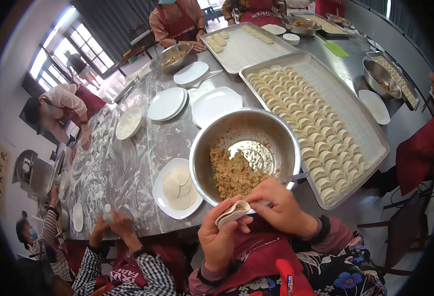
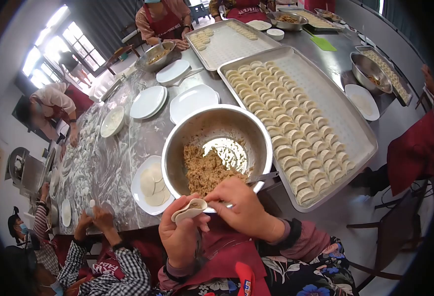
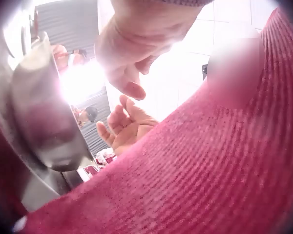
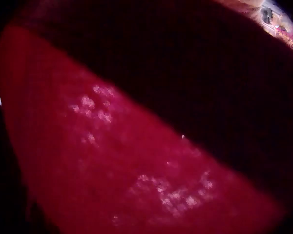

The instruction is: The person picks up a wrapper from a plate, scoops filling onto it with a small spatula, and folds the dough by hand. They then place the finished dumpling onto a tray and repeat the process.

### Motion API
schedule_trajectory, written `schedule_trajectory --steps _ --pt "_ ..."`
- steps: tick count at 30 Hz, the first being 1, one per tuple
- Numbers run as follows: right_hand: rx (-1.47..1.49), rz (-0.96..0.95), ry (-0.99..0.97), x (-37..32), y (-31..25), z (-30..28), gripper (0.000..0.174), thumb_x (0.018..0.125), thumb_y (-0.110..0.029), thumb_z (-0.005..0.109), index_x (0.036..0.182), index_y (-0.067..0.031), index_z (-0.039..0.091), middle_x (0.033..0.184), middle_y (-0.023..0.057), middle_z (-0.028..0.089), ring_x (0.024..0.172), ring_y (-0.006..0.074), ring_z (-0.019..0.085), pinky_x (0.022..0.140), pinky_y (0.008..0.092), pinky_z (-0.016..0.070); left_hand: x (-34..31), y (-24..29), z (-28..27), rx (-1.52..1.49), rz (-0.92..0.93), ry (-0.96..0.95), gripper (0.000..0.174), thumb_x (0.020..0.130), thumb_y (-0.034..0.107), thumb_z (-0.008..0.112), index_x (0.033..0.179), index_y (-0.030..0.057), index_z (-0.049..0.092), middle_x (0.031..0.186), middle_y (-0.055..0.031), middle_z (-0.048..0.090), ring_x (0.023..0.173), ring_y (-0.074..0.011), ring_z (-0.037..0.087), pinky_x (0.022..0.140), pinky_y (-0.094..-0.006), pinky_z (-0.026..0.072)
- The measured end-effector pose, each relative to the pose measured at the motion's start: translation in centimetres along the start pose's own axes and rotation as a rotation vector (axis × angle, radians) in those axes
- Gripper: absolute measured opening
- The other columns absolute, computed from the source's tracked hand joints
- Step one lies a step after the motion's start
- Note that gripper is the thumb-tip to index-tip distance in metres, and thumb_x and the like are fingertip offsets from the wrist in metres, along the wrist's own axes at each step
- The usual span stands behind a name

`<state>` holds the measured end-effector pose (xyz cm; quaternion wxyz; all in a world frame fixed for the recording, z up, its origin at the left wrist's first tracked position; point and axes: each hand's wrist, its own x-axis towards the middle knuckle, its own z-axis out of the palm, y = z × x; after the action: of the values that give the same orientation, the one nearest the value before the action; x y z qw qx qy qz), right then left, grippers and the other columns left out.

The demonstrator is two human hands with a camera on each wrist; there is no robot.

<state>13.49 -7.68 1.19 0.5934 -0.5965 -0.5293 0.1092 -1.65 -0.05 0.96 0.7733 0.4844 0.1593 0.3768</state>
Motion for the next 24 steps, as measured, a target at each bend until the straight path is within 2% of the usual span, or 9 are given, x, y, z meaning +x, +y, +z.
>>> schedule_trajectory --steps 1,4,6,9,12,18,21,23,24 --pt "0.037 0.033 -0.105 -0.27 -0.06 0.28 0.014 0.077 -0.006 0.064 0.091 -0.0052 0.064 0.084 0.0083 0.06 0.081 0.0268 0.055 0.074 0.0345 0.0423 0.1 -0.09 0.05 0.004 0.006 -0.003 0.038 0.088 0.003 0.053 0.125 -0.0042 0.045 0.12 -0.0266 0.053 0.083 -0.0258 0.064 0.06 -0.0294 0.0543" --pt "0.145 0.073 -0.071 -0.44 -0.43 0.72 0.014 0.076 -0.007 0.065 0.09 -0.0057 0.065 0.084 0.0068 0.061 0.08 0.025 0.055 0.073 0.0336 0.0424 -0.07 -0.22 -0.02 -0.005 0.027 -0.011 0.039 0.087 0.001 0.052 0.125 -0.004 0.045 0.121 -0.0263 0.053 0.081 -0.0237 0.063 0.06 -0.0283 0.0533" --pt "0.164 0.078 -0.046 -0.58 -0.46 0.74 0.014 0.076 -0.008 0.066 0.089 -0.0053 0.065 0.085 0.007 0.062 0.08 0.0245 0.055 0.073 0.0336 0.0427 -0.02 -0.24 -0.14 -0.059 0.021 -0.014 0.04 0.086 -0.004 0.054 0.125 -0.0056 0.046 0.12 -0.0216 0.055 0.087 -0.0184 0.062 0.068 -0.0258 0.0525" --pt "0.098 0.072 0.005 -0.69 -0.49 0.86 0.015 0.074 -0.008 0.069 0.087 -0.004 0.065 0.084 0.0072 0.063 0.079 0.0239 0.056 0.071 0.033 0.0434 0.1 -0.66 -0.39 -0.003 0.022 -0.028 0.039 0.087 -0.003 0.054 0.125 -0.006 0.047 0.115 -0.0183 0.058 0.088 -0.0162 0.061 0.069 -0.0244 0.0515" --pt "0.087 0.066 0.064 -0.9 -0.35 1.05 0.014 0.071 -0.005 0.071 0.084 -0.0032 0.065 0.083 0.0076 0.063 0.077 0.0241 0.056 0.068 0.0326 0.044 0.25 -0.64 0.31 0.058 0.025 0.021 0.038 0.085 -0.004 0.051 0.122 -0.0075 0.047 0.116 -0.0217 0.056 0.076 -0.017 0.059 0.062 -0.0263 0.0511" --pt "-0.029 -0.089 0.067 -0.75 -0.17 0.88 0.013 0.069 -0.002 0.071 0.08 -0.0038 0.064 0.078 0.0074 0.06 0.072 0.0251 0.055 0.066 0.0331 0.044 0.22 -0.83 -0.07 0.108 -0.01 0.018 0.034 0.085 -0.005 0.052 0.119 -0.0064 0.05 0.119 -0.0226 0.055 0.077 -0.0174 0.059 0.064 -0.0273 0.0508" --pt "-0.021 -0.117 0.064 -0.48 -0.2 1.03 0.014 0.069 -0.004 0.072 0.081 -0.0038 0.064 0.076 0.007 0.059 0.07 0.0218 0.054 0.064 0.0308 0.0435 0.16 -1.08 -0.27 0.061 0.012 0.01 0.033 0.085 -0.003 0.053 0.118 -0.0046 0.051 0.122 -0.0234 0.052 0.078 -0.0181 0.06 0.065 -0.0275 0.0509" --pt "0.239 0.186 0.078 -0.51 -0.81 1.03 0.014 0.071 -0.005 0.073 0.082 -0.0035 0.064 0.078 0.0072 0.06 0.07 0.0174 0.056 0.063 0.0282 0.0436 0.31 -1.02 -0.23 0.046 0.031 0.003 0.032 0.085 -0.002 0.054 0.117 -0.0042 0.052 0.124 -0.0237 0.051 0.079 -0.0184 0.06 0.065 -0.0275 0.051" --pt "0.238 0.192 0.077 -0.6 -0.92 1.07 0.014 0.071 -0.005 0.073 0.082 -0.0035 0.064 0.078 0.0072 0.06 0.07 0.0174 0.056 0.063 0.0282 0.0436 0.18 -1.08 -0.15 0.03 0.039 -0.002 0.03 0.086 -0.001 0.055 0.116 -0.0037 0.052 0.125 -0.0239 0.05 0.08 -0.0188 0.06 0.065 -0.0274 0.0511"
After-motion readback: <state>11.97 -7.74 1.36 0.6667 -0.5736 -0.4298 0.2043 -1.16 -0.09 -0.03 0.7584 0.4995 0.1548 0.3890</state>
